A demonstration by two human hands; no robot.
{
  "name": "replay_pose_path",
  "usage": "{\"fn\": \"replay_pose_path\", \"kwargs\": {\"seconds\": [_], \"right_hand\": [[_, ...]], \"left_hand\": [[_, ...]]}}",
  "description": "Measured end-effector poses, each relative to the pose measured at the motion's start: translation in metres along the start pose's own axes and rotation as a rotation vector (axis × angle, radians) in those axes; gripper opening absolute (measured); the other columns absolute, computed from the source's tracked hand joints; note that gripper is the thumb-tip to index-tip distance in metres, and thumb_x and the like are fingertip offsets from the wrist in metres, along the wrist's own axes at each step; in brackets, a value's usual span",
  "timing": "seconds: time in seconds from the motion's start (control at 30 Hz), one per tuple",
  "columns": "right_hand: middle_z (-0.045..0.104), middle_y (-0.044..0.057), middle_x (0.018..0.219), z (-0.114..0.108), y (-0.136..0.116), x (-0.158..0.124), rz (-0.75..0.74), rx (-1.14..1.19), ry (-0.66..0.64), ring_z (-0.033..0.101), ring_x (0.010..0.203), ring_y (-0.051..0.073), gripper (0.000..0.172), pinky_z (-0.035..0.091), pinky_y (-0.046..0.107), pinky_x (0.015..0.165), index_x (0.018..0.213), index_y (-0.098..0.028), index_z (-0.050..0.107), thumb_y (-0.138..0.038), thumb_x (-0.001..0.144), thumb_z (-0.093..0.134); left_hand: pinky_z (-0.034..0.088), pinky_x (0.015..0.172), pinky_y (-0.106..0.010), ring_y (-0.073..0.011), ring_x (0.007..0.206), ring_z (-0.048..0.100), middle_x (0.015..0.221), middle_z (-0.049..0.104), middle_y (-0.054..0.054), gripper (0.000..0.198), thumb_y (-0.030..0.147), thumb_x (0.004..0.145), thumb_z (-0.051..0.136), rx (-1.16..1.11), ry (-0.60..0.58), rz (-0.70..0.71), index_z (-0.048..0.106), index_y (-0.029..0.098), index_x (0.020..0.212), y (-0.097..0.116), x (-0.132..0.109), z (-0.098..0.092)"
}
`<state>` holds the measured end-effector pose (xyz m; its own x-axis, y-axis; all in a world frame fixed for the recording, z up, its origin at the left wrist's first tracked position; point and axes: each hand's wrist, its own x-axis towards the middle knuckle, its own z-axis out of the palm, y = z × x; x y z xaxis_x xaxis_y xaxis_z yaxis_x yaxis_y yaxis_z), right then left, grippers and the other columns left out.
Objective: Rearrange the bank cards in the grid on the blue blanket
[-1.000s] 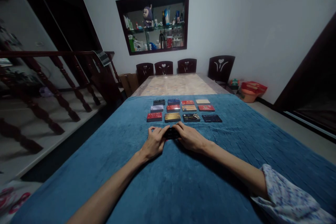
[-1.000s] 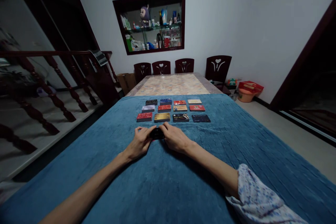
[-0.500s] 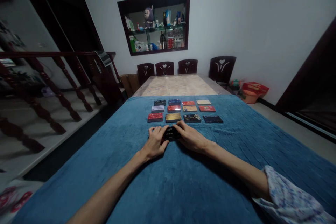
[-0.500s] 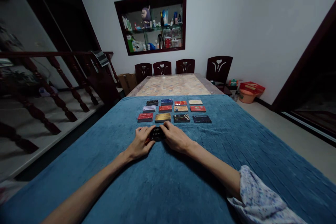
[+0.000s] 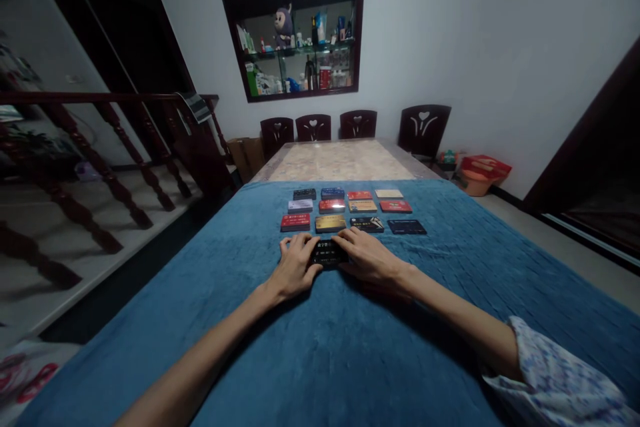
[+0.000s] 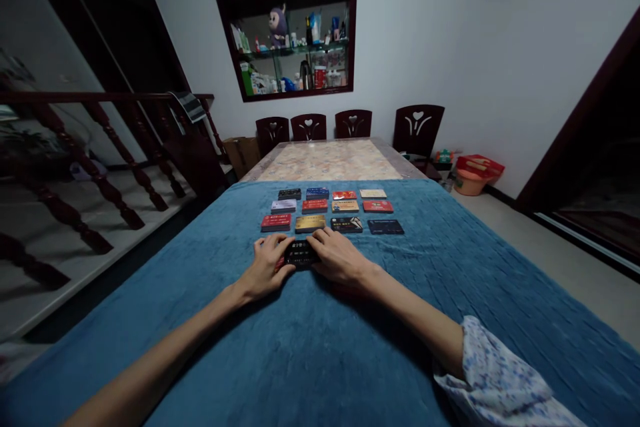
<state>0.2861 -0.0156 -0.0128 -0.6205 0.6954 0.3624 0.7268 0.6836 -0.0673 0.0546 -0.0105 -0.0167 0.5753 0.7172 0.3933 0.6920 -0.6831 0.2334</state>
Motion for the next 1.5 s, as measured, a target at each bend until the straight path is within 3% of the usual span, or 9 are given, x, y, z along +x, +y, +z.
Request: {"fn": "replay_pose_path", "kwargs": {"seconds": [0.23, 0.43, 0.6, 0.77, 0.9, 1.13, 1.33, 1.5], "right_hand": [[0.061, 0.014, 0.113, -0.001, 0.01, 0.009, -0.018, 0.036, -0.034, 0.055, 0.104, 0.027, 0.047, 0.05, 0.046, 0.089, 0.125, -0.017, 0.059, -0.028, 0.081, 0.072], [0.06, 0.015, 0.116, -0.006, 0.02, 0.02, -0.048, 0.076, -0.04, 0.055, 0.108, 0.027, 0.044, 0.049, 0.042, 0.091, 0.123, -0.015, 0.058, -0.026, 0.082, 0.071], [0.06, 0.015, 0.115, -0.014, 0.027, 0.037, -0.05, 0.082, -0.08, 0.057, 0.105, 0.027, 0.037, 0.048, 0.038, 0.087, 0.116, -0.014, 0.06, -0.023, 0.081, 0.071], [0.06, 0.014, 0.111, -0.015, 0.036, 0.058, -0.051, 0.053, -0.099, 0.057, 0.099, 0.026, 0.043, 0.047, 0.038, 0.083, 0.12, -0.013, 0.059, -0.022, 0.08, 0.071], [0.061, 0.015, 0.109, -0.012, 0.046, 0.073, -0.046, 0.002, -0.112, 0.058, 0.097, 0.025, 0.033, 0.046, 0.036, 0.081, 0.111, -0.011, 0.062, -0.021, 0.08, 0.07], [0.063, 0.017, 0.106, -0.018, 0.061, 0.099, -0.08, -0.036, -0.128, 0.059, 0.092, 0.025, 0.032, 0.047, 0.035, 0.078, 0.105, -0.009, 0.063, -0.037, 0.089, 0.066], [0.064, 0.016, 0.11, -0.019, 0.073, 0.122, -0.021, -0.12, -0.2, 0.061, 0.092, 0.023, 0.027, 0.047, 0.032, 0.078, 0.108, -0.01, 0.065, -0.022, 0.084, 0.07], [0.065, 0.016, 0.11, -0.022, 0.077, 0.14, 0.03, -0.137, -0.233, 0.063, 0.09, 0.022, 0.028, 0.046, 0.029, 0.075, 0.109, -0.008, 0.066, -0.021, 0.084, 0.07]], "left_hand": [[0.03, 0.104, -0.055, -0.0308, 0.118, 0.049, 0.125, 0.055, -0.014, 0.055, 0.016, 0.081, 0.061, 0.029, -0.07, 0.033, 0.049, 0.02, 0.134, -0.004, 0.008, -0.007], [0.035, 0.102, -0.053, -0.0311, 0.114, 0.051, 0.118, 0.056, -0.014, 0.045, 0.015, 0.078, 0.06, 0.036, -0.121, 0.054, 0.055, 0.016, 0.123, -0.009, 0.023, -0.018], [0.041, 0.099, -0.05, -0.0289, 0.108, 0.052, 0.112, 0.057, -0.011, 0.039, 0.016, 0.077, 0.063, 0.012, -0.109, 0.082, 0.058, 0.02, 0.115, -0.024, 0.037, -0.02], [0.044, 0.098, -0.05, -0.0297, 0.107, 0.052, 0.115, 0.056, -0.012, 0.039, 0.019, 0.076, 0.067, 0.034, -0.13, 0.094, 0.059, 0.019, 0.114, -0.039, 0.054, -0.024], [0.044, 0.096, -0.049, -0.0307, 0.108, 0.052, 0.114, 0.056, -0.013, 0.038, 0.018, 0.077, 0.067, 0.065, -0.147, 0.088, 0.059, 0.017, 0.114, -0.051, 0.069, -0.026], [0.044, 0.094, -0.048, -0.03, 0.106, 0.052, 0.11, 0.056, -0.012, 0.033, 0.015, 0.077, 0.063, 0.133, -0.149, 0.072, 0.058, 0.018, 0.11, -0.071, 0.093, -0.023], [0.043, 0.095, -0.048, -0.0315, 0.107, 0.053, 0.111, 0.057, -0.013, 0.03, 0.02, 0.08, 0.063, 0.223, -0.193, 0.021, 0.06, 0.016, 0.109, -0.077, 0.114, -0.026], [0.041, 0.097, -0.047, -0.0321, 0.111, 0.052, 0.115, 0.057, -0.013, 0.029, 0.023, 0.08, 0.064, 0.261, -0.216, -0.032, 0.062, 0.017, 0.108, -0.086, 0.131, -0.03]]}}
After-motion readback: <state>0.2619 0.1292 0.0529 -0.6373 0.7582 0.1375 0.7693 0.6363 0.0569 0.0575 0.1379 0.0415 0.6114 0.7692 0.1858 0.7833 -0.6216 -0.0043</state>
